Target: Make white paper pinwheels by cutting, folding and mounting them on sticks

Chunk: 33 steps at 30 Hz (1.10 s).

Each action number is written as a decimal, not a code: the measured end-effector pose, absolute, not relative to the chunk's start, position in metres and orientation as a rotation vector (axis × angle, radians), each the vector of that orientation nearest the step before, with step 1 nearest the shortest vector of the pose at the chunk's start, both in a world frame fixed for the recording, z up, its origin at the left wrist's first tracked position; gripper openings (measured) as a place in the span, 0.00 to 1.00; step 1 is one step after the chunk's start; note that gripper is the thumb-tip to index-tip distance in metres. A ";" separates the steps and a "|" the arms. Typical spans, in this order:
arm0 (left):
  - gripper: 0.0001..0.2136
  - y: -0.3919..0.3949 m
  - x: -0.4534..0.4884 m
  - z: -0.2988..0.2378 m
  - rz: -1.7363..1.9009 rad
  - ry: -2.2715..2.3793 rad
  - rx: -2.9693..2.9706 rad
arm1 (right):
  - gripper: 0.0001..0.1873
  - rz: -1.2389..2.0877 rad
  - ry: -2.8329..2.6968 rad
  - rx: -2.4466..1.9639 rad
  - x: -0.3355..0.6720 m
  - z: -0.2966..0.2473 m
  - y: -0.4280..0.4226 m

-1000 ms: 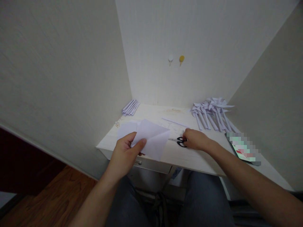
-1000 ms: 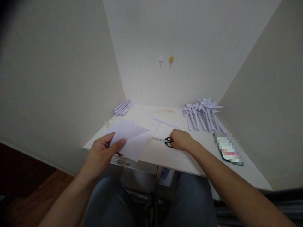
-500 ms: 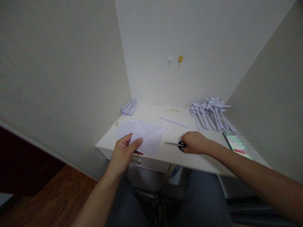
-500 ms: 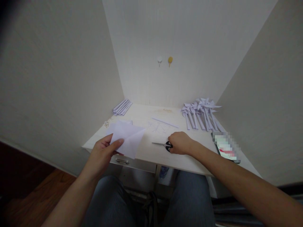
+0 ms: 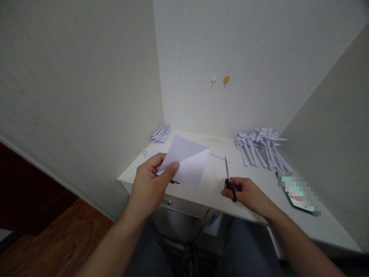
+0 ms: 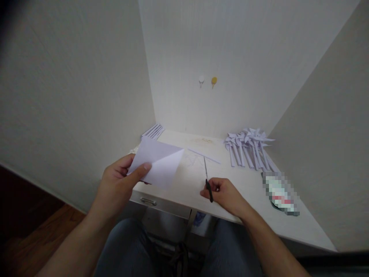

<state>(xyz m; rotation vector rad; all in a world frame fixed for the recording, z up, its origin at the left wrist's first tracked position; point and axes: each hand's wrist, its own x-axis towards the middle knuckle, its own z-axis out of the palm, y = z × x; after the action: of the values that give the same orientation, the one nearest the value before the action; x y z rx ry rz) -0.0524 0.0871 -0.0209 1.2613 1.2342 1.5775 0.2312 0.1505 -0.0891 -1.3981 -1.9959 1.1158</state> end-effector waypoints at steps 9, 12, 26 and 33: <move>0.09 0.096 -0.033 0.002 1.737 1.207 1.293 | 0.16 1.539 -1.665 -1.247 0.194 -0.071 0.095; 0.09 0.094 -0.030 0.004 1.756 1.205 1.276 | 0.19 1.634 -1.668 -1.187 0.188 -0.066 0.086; 0.05 0.089 -0.022 0.015 1.842 1.139 1.308 | 0.24 1.402 -1.856 -1.234 0.189 -0.039 0.074; 0.03 0.088 -0.023 0.012 1.837 1.123 1.309 | 0.24 1.429 -1.865 -1.211 0.182 -0.036 0.072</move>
<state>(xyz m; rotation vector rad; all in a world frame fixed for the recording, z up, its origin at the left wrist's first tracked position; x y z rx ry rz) -0.0227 0.0881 0.0116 1.3089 1.1234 1.8367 0.1823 0.0718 -0.0360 -1.2111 -1.8654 1.4291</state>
